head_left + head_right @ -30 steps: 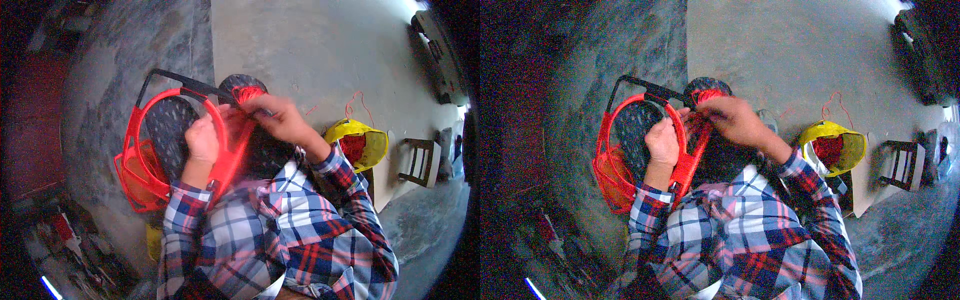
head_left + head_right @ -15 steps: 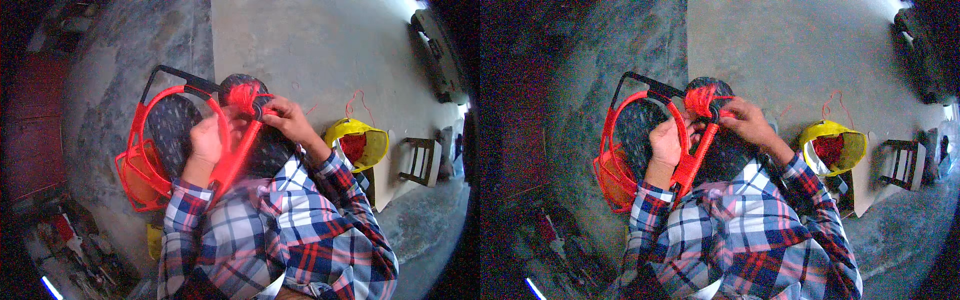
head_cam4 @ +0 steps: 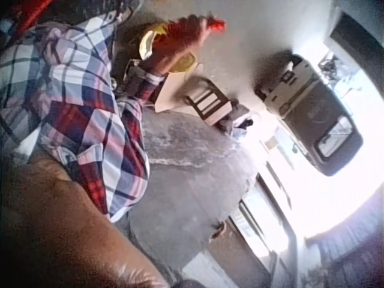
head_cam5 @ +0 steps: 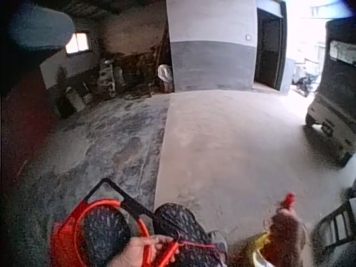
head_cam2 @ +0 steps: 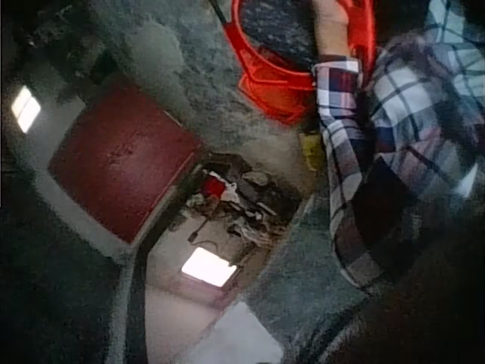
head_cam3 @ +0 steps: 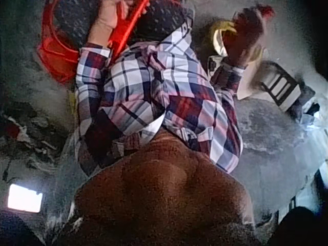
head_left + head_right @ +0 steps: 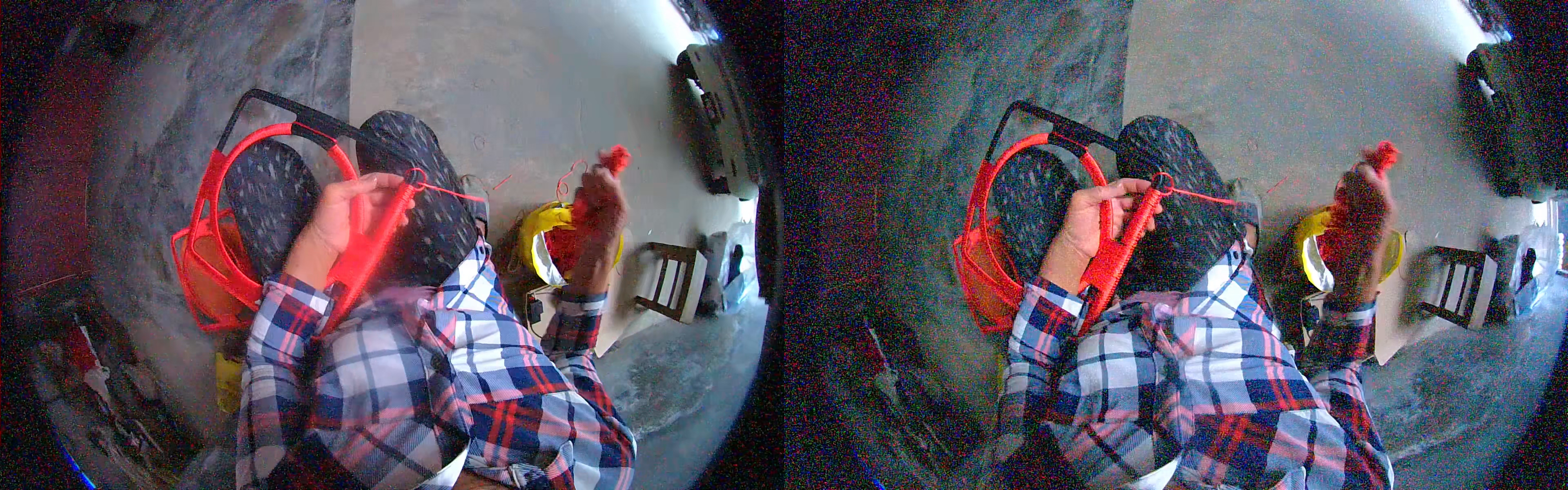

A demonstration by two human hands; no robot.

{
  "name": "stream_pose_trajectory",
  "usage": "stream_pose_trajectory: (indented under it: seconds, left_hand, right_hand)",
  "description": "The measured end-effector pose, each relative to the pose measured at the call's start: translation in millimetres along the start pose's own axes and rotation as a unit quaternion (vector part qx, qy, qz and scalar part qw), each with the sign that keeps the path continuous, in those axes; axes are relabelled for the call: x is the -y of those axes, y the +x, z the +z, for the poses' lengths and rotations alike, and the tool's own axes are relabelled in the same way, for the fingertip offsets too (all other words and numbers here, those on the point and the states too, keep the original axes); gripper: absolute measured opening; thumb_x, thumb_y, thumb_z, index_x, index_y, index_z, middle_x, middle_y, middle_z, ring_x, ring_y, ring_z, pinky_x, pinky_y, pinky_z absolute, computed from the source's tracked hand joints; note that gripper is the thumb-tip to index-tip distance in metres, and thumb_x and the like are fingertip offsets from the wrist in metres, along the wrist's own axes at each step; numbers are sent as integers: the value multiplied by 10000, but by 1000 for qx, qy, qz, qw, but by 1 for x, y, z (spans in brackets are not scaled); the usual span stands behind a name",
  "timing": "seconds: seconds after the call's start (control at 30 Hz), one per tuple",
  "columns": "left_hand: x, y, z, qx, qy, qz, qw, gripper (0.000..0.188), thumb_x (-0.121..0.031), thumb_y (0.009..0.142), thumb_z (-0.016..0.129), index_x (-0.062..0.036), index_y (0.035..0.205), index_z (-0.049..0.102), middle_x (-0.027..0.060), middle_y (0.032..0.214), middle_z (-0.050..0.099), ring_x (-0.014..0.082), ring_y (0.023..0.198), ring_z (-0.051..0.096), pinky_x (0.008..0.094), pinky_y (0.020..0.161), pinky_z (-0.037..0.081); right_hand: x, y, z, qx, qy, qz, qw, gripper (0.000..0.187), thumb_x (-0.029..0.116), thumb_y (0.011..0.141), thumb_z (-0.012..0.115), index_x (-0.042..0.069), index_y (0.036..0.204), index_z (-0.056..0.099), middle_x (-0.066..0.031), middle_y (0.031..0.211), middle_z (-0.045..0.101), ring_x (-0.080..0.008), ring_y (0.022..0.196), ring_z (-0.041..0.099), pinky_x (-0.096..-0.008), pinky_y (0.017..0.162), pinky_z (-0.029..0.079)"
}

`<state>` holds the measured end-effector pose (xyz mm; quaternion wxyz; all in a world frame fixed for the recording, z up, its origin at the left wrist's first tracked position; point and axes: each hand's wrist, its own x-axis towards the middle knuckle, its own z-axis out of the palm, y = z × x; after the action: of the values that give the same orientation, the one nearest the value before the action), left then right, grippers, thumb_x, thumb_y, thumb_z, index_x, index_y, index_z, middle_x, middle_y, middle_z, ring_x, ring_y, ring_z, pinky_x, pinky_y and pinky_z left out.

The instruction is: The person wraps a red string around the frame of a red plastic chair by hand.

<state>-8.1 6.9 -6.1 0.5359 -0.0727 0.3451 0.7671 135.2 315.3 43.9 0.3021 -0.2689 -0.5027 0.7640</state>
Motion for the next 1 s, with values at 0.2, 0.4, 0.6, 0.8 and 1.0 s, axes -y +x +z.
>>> stream_pose_trajectory:
  seconds: [0.2, 0.4, 0.6, 0.8, 1.0]
  left_hand:
    - [3, 6, 1, 12, -23, -8, 1000, 463, -282, 812, 556, 32, 1152, 532, 230, 1039, 617, 350, 851, 639, 420, 766, 535]
    - [6, 5, -7, 59, -45, 7, 997, 486, -213, 816, 565, 15, 1237, 482, 185, 1137, 587, 336, 1002, 597, 434, 867, 503]
    - [6, 13, -6, 38, -3, 43, 998, 325, -121, 875, 500, 27, 1162, 531, 152, 1113, 604, 283, 1059, 579, 396, 947, 450]
    - [13, 16, -26, 42, -21, 53, 997, 304, -213, 892, 509, 33, 1068, 541, 156, 1097, 590, 300, 1052, 567, 406, 955, 443]
    - [17, 17, -28, 99, -67, 26, 993, 321, -277, 901, 506, 23, 1000, 564, 160, 1034, 610, 283, 1002, 591, 380, 902, 466]
  right_hand:
    - [-85, -34, 66, 290, -202, 186, 917, 293, 109, 870, 555, 96, 1162, 531, 36, 828, 538, -49, 705, 504, -204, 604, 406]
    - [-54, -44, 73, 375, -38, 199, 904, 316, 89, 853, 575, 93, 1161, 508, 61, 851, 529, -35, 722, 485, -192, 619, 395]
    - [-60, -55, 65, 391, 23, 269, 880, 253, 35, 825, 540, 91, 1069, 505, 62, 807, 500, -34, 665, 454, -196, 569, 366]
    - [-67, -72, 67, 412, -21, 247, 877, 197, 105, 873, 568, 90, 1063, 516, 76, 818, 487, -23, 692, 430, -184, 595, 344]
    - [-62, -73, 53, 390, -28, 293, 873, 135, 160, 878, 582, 95, 983, 528, 80, 739, 496, -33, 609, 438, -198, 542, 345]
